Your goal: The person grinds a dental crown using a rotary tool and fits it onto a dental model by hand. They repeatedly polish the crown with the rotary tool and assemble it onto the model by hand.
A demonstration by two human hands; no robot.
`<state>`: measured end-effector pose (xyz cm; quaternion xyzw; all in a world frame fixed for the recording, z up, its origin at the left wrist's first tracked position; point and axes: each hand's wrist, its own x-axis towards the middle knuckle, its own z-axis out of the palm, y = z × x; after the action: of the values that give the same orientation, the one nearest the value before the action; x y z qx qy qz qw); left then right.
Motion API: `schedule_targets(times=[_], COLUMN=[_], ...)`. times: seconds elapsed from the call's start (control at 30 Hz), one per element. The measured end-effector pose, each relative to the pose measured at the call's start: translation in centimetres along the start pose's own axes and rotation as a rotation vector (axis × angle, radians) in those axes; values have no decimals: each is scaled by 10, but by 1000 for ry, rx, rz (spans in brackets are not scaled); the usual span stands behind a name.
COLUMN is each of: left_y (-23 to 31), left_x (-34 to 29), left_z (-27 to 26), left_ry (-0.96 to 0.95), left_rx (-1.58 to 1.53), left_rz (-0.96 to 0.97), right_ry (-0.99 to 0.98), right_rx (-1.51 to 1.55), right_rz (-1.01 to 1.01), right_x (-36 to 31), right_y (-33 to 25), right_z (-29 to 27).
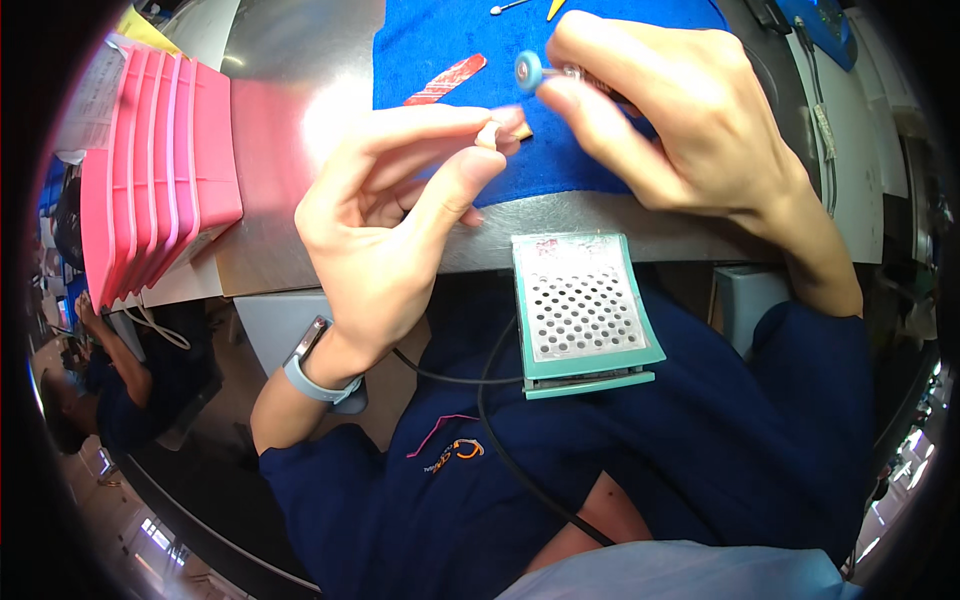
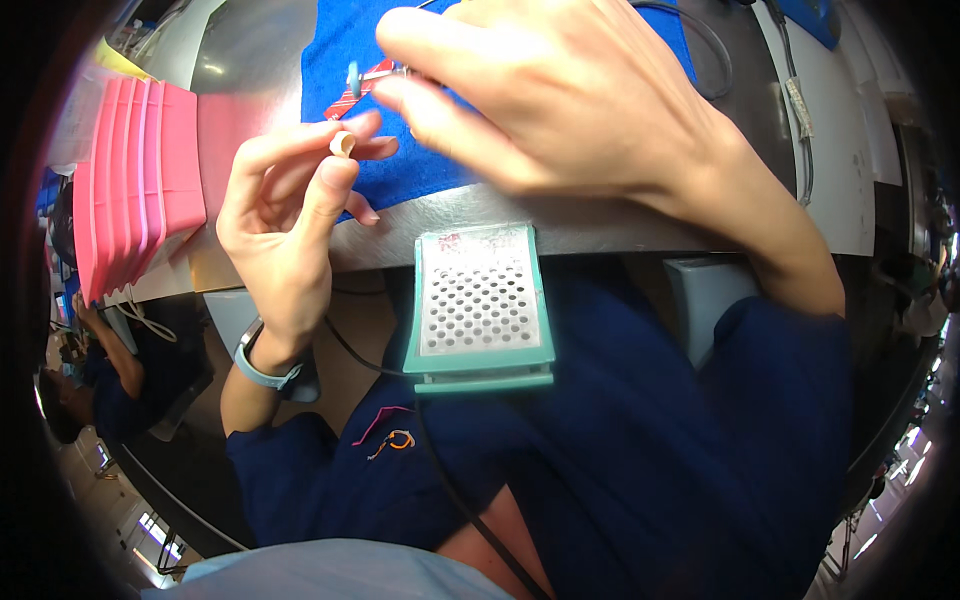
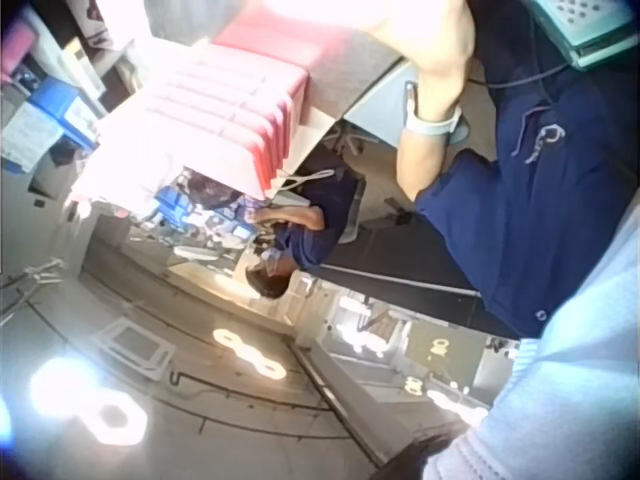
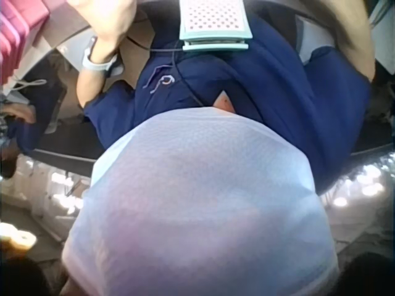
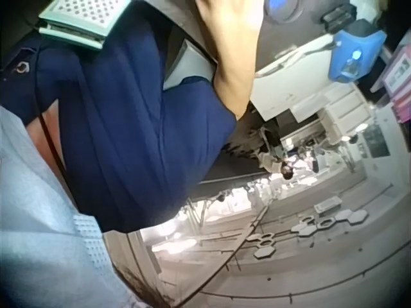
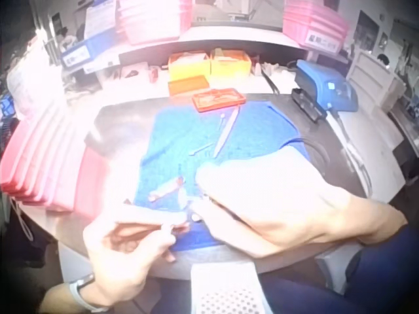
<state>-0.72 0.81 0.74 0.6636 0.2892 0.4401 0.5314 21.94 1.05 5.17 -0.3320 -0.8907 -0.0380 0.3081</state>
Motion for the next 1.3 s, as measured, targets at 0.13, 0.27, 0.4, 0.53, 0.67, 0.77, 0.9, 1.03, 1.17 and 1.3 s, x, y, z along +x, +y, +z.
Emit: schedule_targets(times=[0.13, 0.27, 0.4, 0.53, 0.67, 0.77, 0.9, 1.03, 1.17, 1.3], left_y=[-3, -5, -9, -7, -8, -6, -6, -7, -6, -5], left_x=[0, -2, -3, -4, -3, -2, -2, -4, -4, -4], left_z=[-1, -2, -4, -5, -4, -4, -3, -3, -4, -4], left_ry=[-9, -12, -31, -33, -24, -25, -43, -25, -51, -50], left_rx=[-15, -18, 21, 41, 61, 54, -5, -42, -33, -21], left_rz=[37, 29, 71, 69, 101, 117, 113, 89, 87, 84], right_ry=[-23, -73, -158, -72, -66, -77, -82, -99, -101, -105], right_rx=[41, -52, -95, -113, -101, -105, -81, -62, -68, -53], right_rz=[107, 98, 128, 85, 75, 69, 67, 84, 69, 50], right_x=[0, -2, -2, -2, -1, -1, -2, -3, -2, -3], right_y=[-14, -17, -20, -20, -21, -19, -22, -22, -23, -21], right_z=[3, 4, 4, 7, 8, 8, 5, 7, 6, 6])
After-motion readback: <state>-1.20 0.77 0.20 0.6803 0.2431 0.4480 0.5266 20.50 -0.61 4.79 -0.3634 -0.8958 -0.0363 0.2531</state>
